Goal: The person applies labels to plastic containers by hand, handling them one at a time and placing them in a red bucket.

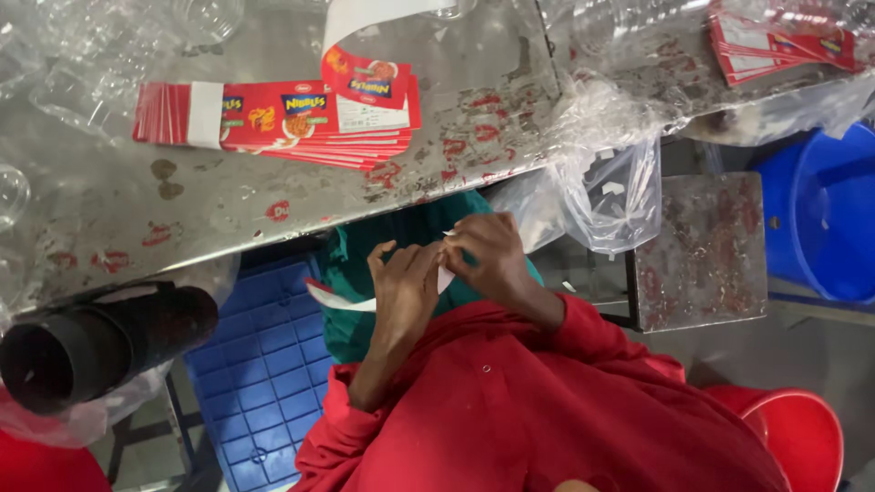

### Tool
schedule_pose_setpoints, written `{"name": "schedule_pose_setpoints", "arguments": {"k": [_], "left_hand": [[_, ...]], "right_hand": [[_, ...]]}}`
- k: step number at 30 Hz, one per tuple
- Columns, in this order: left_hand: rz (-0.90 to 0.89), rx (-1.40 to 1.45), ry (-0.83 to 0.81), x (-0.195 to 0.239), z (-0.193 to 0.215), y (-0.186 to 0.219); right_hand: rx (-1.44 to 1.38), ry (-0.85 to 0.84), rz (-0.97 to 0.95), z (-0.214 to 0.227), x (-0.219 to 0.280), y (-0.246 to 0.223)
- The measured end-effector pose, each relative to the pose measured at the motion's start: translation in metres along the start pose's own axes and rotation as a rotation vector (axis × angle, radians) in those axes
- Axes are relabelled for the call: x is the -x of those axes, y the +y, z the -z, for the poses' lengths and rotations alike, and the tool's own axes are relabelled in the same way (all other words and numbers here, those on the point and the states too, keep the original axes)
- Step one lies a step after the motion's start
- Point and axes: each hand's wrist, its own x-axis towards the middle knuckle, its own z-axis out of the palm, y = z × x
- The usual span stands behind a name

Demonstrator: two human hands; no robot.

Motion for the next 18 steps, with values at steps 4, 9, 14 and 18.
{"name": "schedule_pose_setpoints", "arguments": {"k": [4, 9, 14, 18], "left_hand": [[0.048, 0.186, -0.031, -0.006, -0.002, -0.006], [-0.003, 0.163, 0.04, -0.011, -0.005, -0.018], [-0.109, 0.159, 0.018, -0.023, 0.001, -0.025], [-0.125, 0.264, -0.041, -0.032, 0.006, -0.023]], "right_hand": [[-0.466, -0.104, -0.473, -0.011, 0.036, 0.067], [-0.785, 0.492, -0.661, 0.015, 0.09, 0.196], [0.328, -0.001, -0.399, 0.037, 0.12, 0.252], [0.04, 0.189, -0.774, 0.028, 0.138, 0.254]]}}
